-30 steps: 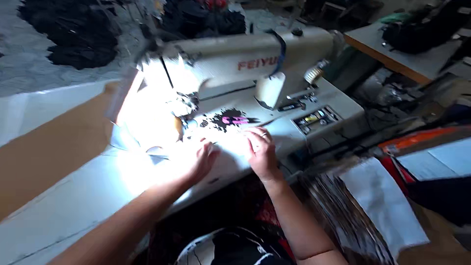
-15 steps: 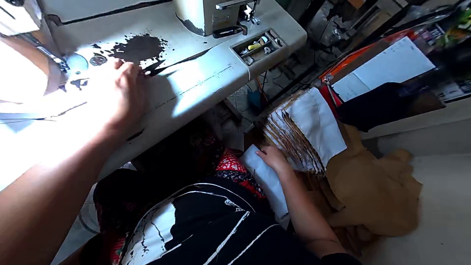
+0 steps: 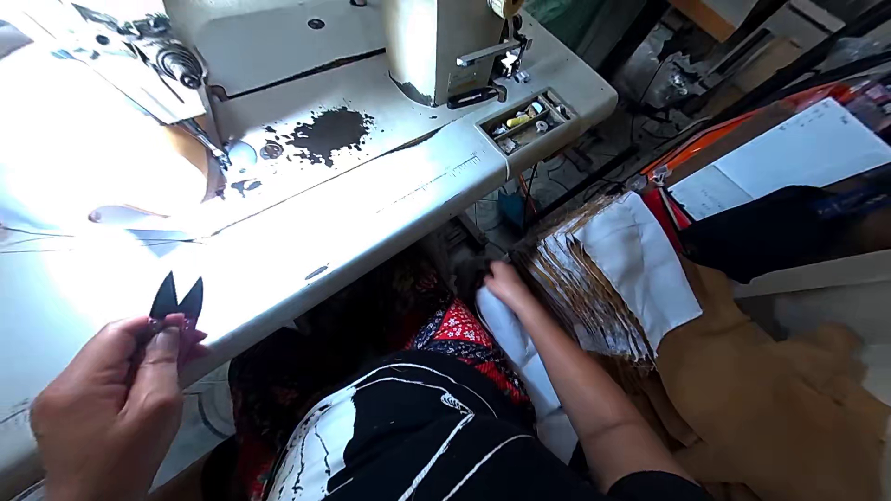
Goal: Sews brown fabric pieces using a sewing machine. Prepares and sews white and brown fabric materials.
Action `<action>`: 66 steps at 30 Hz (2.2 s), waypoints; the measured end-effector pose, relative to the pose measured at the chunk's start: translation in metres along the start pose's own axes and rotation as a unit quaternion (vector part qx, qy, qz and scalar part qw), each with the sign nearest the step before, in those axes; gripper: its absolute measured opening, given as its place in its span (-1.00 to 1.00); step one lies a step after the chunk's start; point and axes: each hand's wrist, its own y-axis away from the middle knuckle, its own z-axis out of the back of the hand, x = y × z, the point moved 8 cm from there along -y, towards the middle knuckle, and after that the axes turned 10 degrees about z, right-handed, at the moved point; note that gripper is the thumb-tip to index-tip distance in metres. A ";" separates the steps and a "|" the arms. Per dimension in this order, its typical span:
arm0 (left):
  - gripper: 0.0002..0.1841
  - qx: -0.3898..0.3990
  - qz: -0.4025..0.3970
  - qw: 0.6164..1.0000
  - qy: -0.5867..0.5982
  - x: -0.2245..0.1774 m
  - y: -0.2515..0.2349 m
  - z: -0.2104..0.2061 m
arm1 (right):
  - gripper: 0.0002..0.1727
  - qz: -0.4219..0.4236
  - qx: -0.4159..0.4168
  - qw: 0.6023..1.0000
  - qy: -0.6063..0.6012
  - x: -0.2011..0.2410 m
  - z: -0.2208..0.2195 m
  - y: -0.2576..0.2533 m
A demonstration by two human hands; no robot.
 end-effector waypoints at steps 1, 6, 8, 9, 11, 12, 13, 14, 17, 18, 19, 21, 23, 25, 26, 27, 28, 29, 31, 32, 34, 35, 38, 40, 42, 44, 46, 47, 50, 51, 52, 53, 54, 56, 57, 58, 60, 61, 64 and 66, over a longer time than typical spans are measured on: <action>-0.62 0.001 0.007 1.000 0.018 0.003 0.002 0.001 | -0.70 0.054 -0.061 0.996 -0.023 0.017 0.028 -0.005; -0.63 0.044 -0.013 0.995 0.087 -0.030 0.001 -0.019 | -0.72 0.305 -0.366 0.876 -0.079 0.129 0.183 0.023; -0.58 0.069 -0.041 0.990 0.118 -0.055 0.002 -0.036 | -0.81 0.369 -0.412 0.829 -0.080 0.168 0.205 0.043; -0.57 0.076 -0.057 0.987 0.130 -0.065 0.004 -0.045 | -0.84 0.388 -0.394 0.829 -0.084 0.184 0.202 0.051; -0.59 0.102 -0.078 0.981 0.148 -0.080 0.010 -0.065 | -0.66 0.419 -0.308 0.850 -0.089 0.206 0.171 0.063; -0.61 0.125 -0.089 0.975 0.158 -0.087 0.013 -0.076 | -0.63 0.438 -0.265 0.854 -0.093 0.211 0.150 0.069; -0.62 0.152 -0.100 0.969 0.169 -0.093 0.016 -0.085 | -0.68 0.456 -0.229 0.854 -0.099 0.212 0.131 0.071; -0.63 0.183 -0.109 0.961 0.178 -0.099 0.018 -0.095 | -0.77 0.475 -0.199 0.850 -0.108 0.211 0.114 0.072; -0.58 0.265 -0.134 0.940 0.167 -0.114 0.022 -0.114 | -0.84 0.485 -0.103 0.852 -0.169 0.203 0.077 0.066; -0.56 0.280 -0.137 0.938 0.152 -0.116 0.021 -0.118 | -0.76 0.475 -0.066 0.856 -0.193 0.200 0.068 0.065; -0.54 0.294 -0.131 0.937 0.136 -0.117 0.020 -0.122 | -0.68 0.461 -0.033 0.861 -0.212 0.197 0.061 0.064; -0.54 0.319 -0.106 0.935 0.117 -0.116 0.015 -0.128 | -0.55 0.446 0.008 0.866 -0.225 0.195 0.053 0.065; -0.55 0.348 -0.073 0.928 0.110 -0.113 0.012 -0.134 | -0.48 0.442 0.025 0.871 -0.214 0.195 0.049 0.066; -0.55 0.369 -0.049 0.921 0.112 -0.111 0.009 -0.140 | -0.48 0.441 0.040 0.874 -0.201 0.195 0.047 0.066; -0.55 0.371 -0.043 0.921 0.113 -0.111 0.008 -0.143 | -0.48 0.442 0.045 0.874 -0.196 0.196 0.046 0.067; -0.55 0.371 -0.039 0.921 0.112 -0.111 0.008 -0.144 | -0.48 0.443 0.049 0.874 -0.193 0.196 0.044 0.066; -0.55 0.374 -0.033 0.921 0.105 -0.111 0.007 -0.145 | -0.47 0.444 0.052 0.874 -0.190 0.196 0.043 0.066; -0.55 0.375 -0.029 0.921 0.096 -0.111 0.006 -0.146 | -0.46 0.441 0.057 0.876 -0.187 0.195 0.042 0.066; -0.56 0.372 -0.023 0.925 0.079 -0.112 0.005 -0.147 | -0.45 0.442 0.061 0.877 -0.178 0.194 0.039 0.064; -0.56 0.372 -0.024 0.925 0.071 -0.113 0.004 -0.147 | -0.45 0.443 0.062 0.877 -0.174 0.194 0.038 0.064; -0.58 0.380 -0.024 0.923 0.058 -0.115 0.001 -0.150 | -0.44 0.447 0.066 0.876 -0.167 0.194 0.036 0.064; -0.60 0.383 -0.027 0.922 0.055 -0.117 0.000 -0.152 | -0.42 0.449 0.069 0.876 -0.161 0.194 0.035 0.063; -0.64 0.386 -0.041 0.921 0.043 -0.123 -0.004 -0.160 | -0.45 0.456 0.080 0.875 -0.142 0.192 0.038 0.062; -0.64 0.390 -0.041 0.920 0.020 -0.129 -0.008 -0.161 | -0.53 0.454 0.041 0.881 -0.127 0.188 0.054 0.061; -0.65 0.379 -0.054 0.924 0.003 -0.133 -0.018 -0.160 | -0.74 0.467 -0.089 0.869 -0.140 0.180 0.089 0.063; -0.72 0.322 -0.082 0.943 0.023 -0.134 -0.039 -0.161 | -0.88 0.491 -0.270 0.809 -0.176 0.167 0.130 0.071; -0.74 0.242 -0.115 0.963 0.036 -0.125 -0.069 -0.167 | -0.65 0.499 -0.367 0.757 -0.207 0.158 0.160 0.084; -0.72 0.199 -0.126 0.972 0.013 -0.119 -0.085 -0.168 | -0.61 0.507 -0.384 0.745 -0.199 0.159 0.169 0.090; -0.50 0.098 -0.177 0.976 -0.077 -0.120 -0.115 -0.156 | -0.72 0.513 -0.334 0.781 -0.121 0.170 0.177 0.099; -0.38 0.089 -0.206 0.972 -0.070 -0.127 -0.117 -0.152 | -0.60 0.514 -0.279 0.804 -0.103 0.177 0.175 0.098; -0.31 0.094 -0.230 0.967 -0.048 -0.137 -0.115 -0.146 | -0.45 0.520 -0.217 0.821 -0.087 0.186 0.171 0.099; -0.28 0.101 -0.255 0.961 -0.022 -0.149 -0.111 -0.140 | -0.35 0.535 -0.152 0.828 -0.069 0.197 0.166 0.101; -0.29 0.114 -0.276 0.954 0.011 -0.161 -0.104 -0.132 | -0.32 0.560 -0.083 0.823 -0.050 0.211 0.159 0.106; -0.29 0.155 -0.308 0.937 0.062 -0.184 -0.088 -0.113 | -0.40 0.609 0.048 0.792 -0.009 0.242 0.145 0.124; -0.24 0.176 -0.326 0.925 0.081 -0.193 -0.079 -0.101 | -0.47 0.634 0.102 0.767 0.008 0.257 0.139 0.136; -0.17 0.194 -0.350 0.911 0.100 -0.199 -0.070 -0.090 | -0.53 0.659 0.147 0.738 0.014 0.272 0.134 0.149; 0.01 0.217 -0.400 0.883 0.114 -0.206 -0.052 -0.070 | -0.61 0.691 0.220 0.688 0.015 0.297 0.128 0.169; 0.06 0.215 -0.418 0.876 0.111 -0.209 -0.043 -0.061 | -0.63 0.700 0.246 0.670 0.015 0.308 0.124 0.178; -0.16 0.176 -0.430 0.880 0.095 -0.210 -0.023 -0.042 | -0.64 0.728 0.283 0.624 0.020 0.336 0.112 0.192; -0.65 0.133 -0.411 0.898 0.081 -0.199 -0.021 -0.033 | -0.68 0.750 0.230 0.617 0.059 0.350 0.107 0.193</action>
